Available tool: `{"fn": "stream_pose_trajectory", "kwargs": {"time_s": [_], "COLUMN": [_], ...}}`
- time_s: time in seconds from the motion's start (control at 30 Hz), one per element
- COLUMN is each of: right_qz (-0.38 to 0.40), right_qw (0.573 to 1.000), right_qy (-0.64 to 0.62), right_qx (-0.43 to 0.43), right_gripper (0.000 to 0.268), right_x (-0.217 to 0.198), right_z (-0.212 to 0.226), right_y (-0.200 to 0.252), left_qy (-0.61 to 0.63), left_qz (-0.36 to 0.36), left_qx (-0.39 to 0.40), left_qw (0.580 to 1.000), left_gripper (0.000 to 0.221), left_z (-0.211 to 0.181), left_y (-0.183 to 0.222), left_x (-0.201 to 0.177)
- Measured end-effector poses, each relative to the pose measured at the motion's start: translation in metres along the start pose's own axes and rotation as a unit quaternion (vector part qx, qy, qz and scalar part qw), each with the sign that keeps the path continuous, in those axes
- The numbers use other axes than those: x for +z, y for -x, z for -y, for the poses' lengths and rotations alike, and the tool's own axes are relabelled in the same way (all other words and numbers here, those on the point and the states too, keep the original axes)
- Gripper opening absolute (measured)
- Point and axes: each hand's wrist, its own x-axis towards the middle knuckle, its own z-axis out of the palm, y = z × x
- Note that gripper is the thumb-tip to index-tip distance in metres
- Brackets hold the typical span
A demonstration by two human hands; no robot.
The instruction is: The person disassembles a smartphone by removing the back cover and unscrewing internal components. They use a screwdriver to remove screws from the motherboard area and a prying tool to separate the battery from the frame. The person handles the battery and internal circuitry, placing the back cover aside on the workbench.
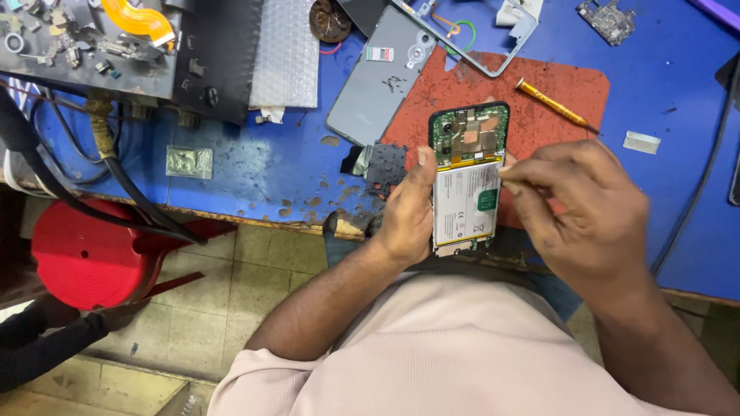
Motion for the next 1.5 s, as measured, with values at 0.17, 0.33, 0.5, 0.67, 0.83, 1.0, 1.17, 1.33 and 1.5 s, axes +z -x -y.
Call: {"fn": "stream_pose_trajectory", "kwargs": {"time_s": [0.17,0.33,0.5,0.67,0.83,1.0,1.17,1.33,1.5], "right_qz": [0.025,0.026,0.061,0.086,0.115,-0.007,-0.010,-0.025,-0.021], "right_qw": [0.998,0.994,0.996,0.996,0.984,0.945,0.988,0.999,0.999], "right_qy": [0.051,0.089,0.063,0.003,-0.112,-0.299,-0.142,-0.038,-0.041], "right_qx": [-0.016,-0.066,-0.034,0.020,0.076,0.134,0.055,0.000,0.008], "right_gripper": [0.021,0.017,0.013,0.016,0.007,0.013,0.039,0.051,0.054], "right_x": [0.008,0.009,0.003,0.000,-0.001,0.010,0.022,0.031,0.032], "right_z": [0.004,0.015,0.016,0.012,-0.001,0.000,0.009,0.007,0.012], "right_y": [-0.009,-0.017,-0.022,-0.022,-0.020,-0.006,0.008,0.010,0.007], "left_qy": [-0.006,-0.051,-0.231,-0.291,-0.060,-0.030,-0.071,-0.179,-0.176], "left_qz": [-0.021,-0.024,0.020,0.036,0.040,0.047,0.014,-0.004,-0.010], "left_qx": [-0.013,-0.007,0.091,0.117,0.016,0.023,0.104,0.172,0.174], "left_qw": [1.000,0.998,0.969,0.949,0.997,0.998,0.992,0.969,0.969], "left_gripper": [0.070,0.067,0.066,0.063,0.069,0.079,0.076,0.080,0.082], "left_z": [0.008,0.000,-0.012,-0.008,-0.004,-0.014,-0.013,-0.007,-0.005], "left_y": [0.001,0.001,0.004,0.006,0.005,0.004,0.002,0.005,0.008], "left_x": [-0.005,0.002,0.018,0.017,0.004,0.005,0.020,0.027,0.028]}}
